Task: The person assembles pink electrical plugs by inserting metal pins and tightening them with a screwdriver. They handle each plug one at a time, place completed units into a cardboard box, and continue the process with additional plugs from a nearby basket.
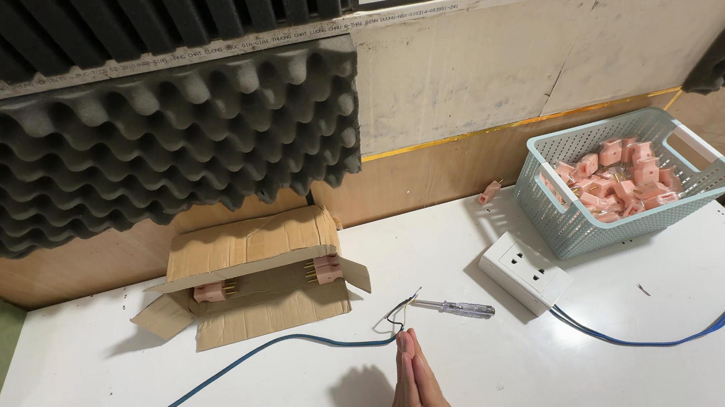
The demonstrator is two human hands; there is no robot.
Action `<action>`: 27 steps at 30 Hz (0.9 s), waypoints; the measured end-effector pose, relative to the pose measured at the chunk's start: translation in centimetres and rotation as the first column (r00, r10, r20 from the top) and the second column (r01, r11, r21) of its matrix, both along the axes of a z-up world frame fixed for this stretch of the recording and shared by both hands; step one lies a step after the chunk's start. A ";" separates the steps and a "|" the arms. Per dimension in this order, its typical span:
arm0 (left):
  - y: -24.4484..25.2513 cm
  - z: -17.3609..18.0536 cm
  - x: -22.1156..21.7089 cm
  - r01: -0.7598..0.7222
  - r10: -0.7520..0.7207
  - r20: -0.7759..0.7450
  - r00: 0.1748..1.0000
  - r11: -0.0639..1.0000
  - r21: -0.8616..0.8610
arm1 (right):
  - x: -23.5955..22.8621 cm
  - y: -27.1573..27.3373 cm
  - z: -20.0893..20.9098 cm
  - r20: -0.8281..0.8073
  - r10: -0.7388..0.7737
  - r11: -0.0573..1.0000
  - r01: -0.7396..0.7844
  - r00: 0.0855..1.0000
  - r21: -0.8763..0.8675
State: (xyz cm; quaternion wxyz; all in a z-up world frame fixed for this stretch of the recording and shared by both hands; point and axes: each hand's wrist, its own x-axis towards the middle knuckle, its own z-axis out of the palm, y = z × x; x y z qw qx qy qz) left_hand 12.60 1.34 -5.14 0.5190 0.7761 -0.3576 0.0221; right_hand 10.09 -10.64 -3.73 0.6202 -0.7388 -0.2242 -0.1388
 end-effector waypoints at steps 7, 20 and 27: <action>0.0 0.1 -0.1 -0.114 0.091 0.218 0.972 0.989 0.093 | 0.1 -0.1 -0.6 -0.062 0.026 0.999 -0.025 0.998 0.020; -0.2 -0.4 0.2 -0.223 0.148 0.355 0.923 0.958 0.179 | 0.3 -0.2 -0.8 -0.021 0.023 1.000 -0.023 1.000 0.001; -0.4 -0.6 0.4 -0.207 0.141 0.335 0.932 0.963 0.170 | 0.5 -0.1 -1.0 -0.041 0.016 1.000 -0.017 0.999 -0.014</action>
